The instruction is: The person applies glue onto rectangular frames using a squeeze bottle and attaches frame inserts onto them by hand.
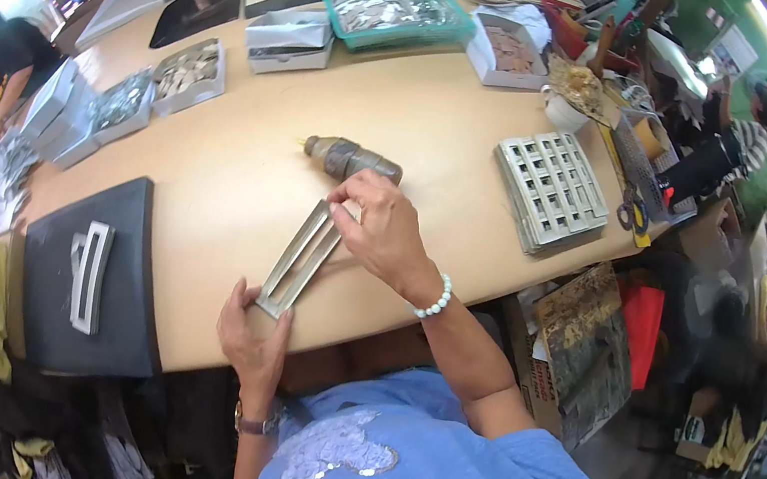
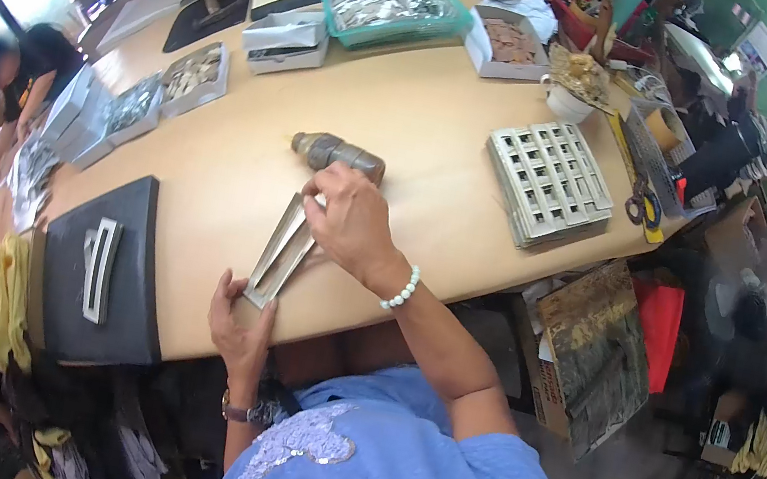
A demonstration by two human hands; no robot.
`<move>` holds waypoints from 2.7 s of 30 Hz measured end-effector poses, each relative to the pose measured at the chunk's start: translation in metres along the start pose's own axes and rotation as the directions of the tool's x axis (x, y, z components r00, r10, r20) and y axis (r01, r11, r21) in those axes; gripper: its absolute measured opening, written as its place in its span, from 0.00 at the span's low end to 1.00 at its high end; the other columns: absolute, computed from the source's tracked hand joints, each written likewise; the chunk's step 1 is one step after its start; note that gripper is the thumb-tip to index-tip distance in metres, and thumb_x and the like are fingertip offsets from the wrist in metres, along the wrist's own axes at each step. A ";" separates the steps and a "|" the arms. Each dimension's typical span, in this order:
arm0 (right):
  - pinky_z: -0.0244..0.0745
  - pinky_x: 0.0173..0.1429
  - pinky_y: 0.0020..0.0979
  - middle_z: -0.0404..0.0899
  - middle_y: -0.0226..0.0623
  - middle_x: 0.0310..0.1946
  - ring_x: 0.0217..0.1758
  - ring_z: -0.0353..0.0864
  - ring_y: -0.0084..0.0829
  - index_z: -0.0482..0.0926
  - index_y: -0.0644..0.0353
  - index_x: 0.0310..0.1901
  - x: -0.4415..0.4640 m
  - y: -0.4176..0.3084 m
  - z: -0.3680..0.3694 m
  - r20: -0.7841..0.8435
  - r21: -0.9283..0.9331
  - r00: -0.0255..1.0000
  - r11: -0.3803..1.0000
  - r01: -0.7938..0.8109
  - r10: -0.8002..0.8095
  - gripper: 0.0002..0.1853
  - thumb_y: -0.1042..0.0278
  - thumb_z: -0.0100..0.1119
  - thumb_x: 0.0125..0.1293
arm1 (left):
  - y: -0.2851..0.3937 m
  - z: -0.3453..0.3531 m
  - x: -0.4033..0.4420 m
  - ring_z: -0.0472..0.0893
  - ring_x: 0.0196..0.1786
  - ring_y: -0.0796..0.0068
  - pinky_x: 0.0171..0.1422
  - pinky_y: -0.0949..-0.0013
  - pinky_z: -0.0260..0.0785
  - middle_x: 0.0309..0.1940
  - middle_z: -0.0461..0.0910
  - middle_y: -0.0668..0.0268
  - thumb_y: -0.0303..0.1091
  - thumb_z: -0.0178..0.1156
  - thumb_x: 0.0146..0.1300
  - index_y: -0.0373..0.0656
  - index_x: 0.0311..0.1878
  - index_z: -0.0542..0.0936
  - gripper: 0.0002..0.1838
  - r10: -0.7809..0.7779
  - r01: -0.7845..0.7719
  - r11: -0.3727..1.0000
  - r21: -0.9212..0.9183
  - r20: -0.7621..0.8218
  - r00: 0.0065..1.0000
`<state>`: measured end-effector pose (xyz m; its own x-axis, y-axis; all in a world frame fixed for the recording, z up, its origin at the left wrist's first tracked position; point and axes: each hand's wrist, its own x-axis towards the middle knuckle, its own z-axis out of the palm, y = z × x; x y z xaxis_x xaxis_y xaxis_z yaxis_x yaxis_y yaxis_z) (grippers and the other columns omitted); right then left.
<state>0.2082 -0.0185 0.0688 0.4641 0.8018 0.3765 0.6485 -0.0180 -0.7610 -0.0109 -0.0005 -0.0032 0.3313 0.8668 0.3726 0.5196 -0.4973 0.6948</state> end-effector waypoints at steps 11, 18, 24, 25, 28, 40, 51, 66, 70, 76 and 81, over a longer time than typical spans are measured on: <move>0.74 0.41 0.29 0.81 0.40 0.33 0.35 0.80 0.30 0.80 0.67 0.41 -0.003 0.023 -0.016 0.168 0.058 0.977 0.989 -0.139 0.128 0.09 0.73 0.56 0.62 | 0.002 -0.004 0.001 0.75 0.53 0.63 0.62 0.61 0.64 0.48 0.77 0.58 0.24 0.71 0.46 0.36 0.65 0.65 0.40 0.009 -0.010 1.000 0.009 0.036 0.999; 0.74 0.45 0.41 0.78 0.43 0.38 0.40 0.79 0.45 0.80 0.64 0.44 -0.014 0.019 0.005 0.130 -0.163 0.988 0.984 -0.066 0.087 0.12 0.71 0.53 0.61 | 0.006 -0.005 0.005 0.76 0.50 0.62 0.60 0.60 0.63 0.45 0.78 0.60 0.27 0.72 0.44 0.36 0.61 0.70 0.37 0.030 -0.031 0.998 0.049 0.027 0.999; 0.74 0.45 0.40 0.78 0.42 0.39 0.38 0.78 0.44 0.80 0.64 0.44 -0.016 0.012 0.011 0.079 -0.166 0.981 0.973 -0.162 0.177 0.12 0.72 0.55 0.59 | 0.005 -0.005 0.006 0.76 0.50 0.63 0.60 0.60 0.63 0.45 0.79 0.60 0.27 0.72 0.44 0.37 0.60 0.71 0.36 0.039 -0.041 0.997 0.059 0.038 0.999; 0.74 0.45 0.40 0.78 0.42 0.39 0.37 0.78 0.43 0.80 0.64 0.43 -0.015 0.011 0.011 0.069 -0.136 0.982 0.976 -0.167 0.178 0.12 0.72 0.56 0.59 | 0.005 -0.005 0.006 0.76 0.50 0.63 0.60 0.60 0.63 0.45 0.79 0.60 0.28 0.72 0.44 0.37 0.60 0.71 0.36 0.038 -0.040 0.998 0.057 0.039 0.999; 0.73 0.45 0.39 0.77 0.41 0.38 0.36 0.77 0.42 0.80 0.64 0.44 -0.013 0.008 0.008 0.039 -0.162 0.993 0.981 -0.103 0.111 0.12 0.73 0.56 0.58 | 0.006 -0.006 0.007 0.76 0.50 0.62 0.59 0.60 0.63 0.44 0.79 0.60 0.28 0.72 0.44 0.36 0.60 0.71 0.36 0.038 -0.040 0.998 0.055 0.043 0.998; 0.72 0.47 0.39 0.78 0.42 0.38 0.40 0.77 0.44 0.80 0.66 0.42 -0.010 -0.003 0.013 -0.012 -0.227 1.000 0.973 -0.028 0.026 0.12 0.73 0.58 0.57 | 0.005 -0.007 0.007 0.76 0.49 0.61 0.58 0.59 0.63 0.44 0.79 0.60 0.30 0.72 0.44 0.36 0.59 0.71 0.35 0.051 -0.055 0.996 0.075 0.052 0.997; 0.77 0.40 0.24 0.81 0.34 0.34 0.35 0.80 0.20 0.79 0.68 0.40 0.009 0.019 -0.016 0.188 0.578 0.912 0.710 -0.403 0.364 0.08 0.74 0.57 0.62 | 0.002 -0.005 0.004 0.76 0.49 0.61 0.59 0.59 0.64 0.46 0.77 0.59 0.29 0.72 0.45 0.35 0.62 0.68 0.38 0.024 -0.028 0.997 0.066 0.059 0.998; 0.72 0.35 0.23 0.81 0.26 0.30 0.28 0.76 0.20 0.80 0.55 0.43 0.054 0.186 -0.271 -0.313 0.501 0.618 0.678 -0.537 0.721 0.09 0.69 0.56 0.61 | 0.006 -0.003 0.002 0.75 0.52 0.57 0.61 0.58 0.65 0.48 0.76 0.55 0.23 0.69 0.45 0.35 0.57 0.72 0.31 0.056 -0.062 0.990 0.130 0.050 0.997; 0.72 0.35 0.23 0.80 0.24 0.31 0.30 0.76 0.18 0.79 0.53 0.46 0.053 0.208 -0.277 -0.290 0.451 0.609 0.667 -0.593 0.738 0.10 0.68 0.56 0.62 | 0.006 -0.002 0.002 0.75 0.53 0.56 0.61 0.57 0.65 0.48 0.76 0.55 0.23 0.69 0.44 0.35 0.55 0.73 0.30 0.082 -0.089 0.985 0.151 0.052 0.995; 0.69 0.30 0.19 0.79 0.23 0.27 0.28 0.75 0.16 0.80 0.54 0.39 0.049 0.214 -0.273 -0.393 0.346 0.598 0.715 -0.608 0.699 0.06 0.68 0.58 0.59 | 0.007 -0.002 0.002 0.74 0.54 0.55 0.61 0.57 0.64 0.49 0.76 0.54 0.23 0.68 0.44 0.35 0.55 0.74 0.29 0.071 -0.079 0.984 0.157 0.056 0.996; 0.67 0.28 0.18 0.79 0.24 0.27 0.25 0.74 0.16 0.79 0.55 0.37 0.050 0.214 -0.269 -0.433 0.304 0.590 0.726 -0.617 0.682 0.06 0.69 0.60 0.58 | 0.007 -0.002 0.002 0.74 0.54 0.54 0.62 0.57 0.64 0.49 0.76 0.54 0.23 0.68 0.45 0.36 0.54 0.74 0.29 0.072 -0.080 0.984 0.159 0.056 0.996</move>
<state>0.5326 -0.1433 0.0668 0.9770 0.2021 -0.0681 0.0016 -0.3262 -0.9453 -0.0085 -0.0022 0.0037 0.4114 0.8254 0.3867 0.6102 -0.5645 0.5559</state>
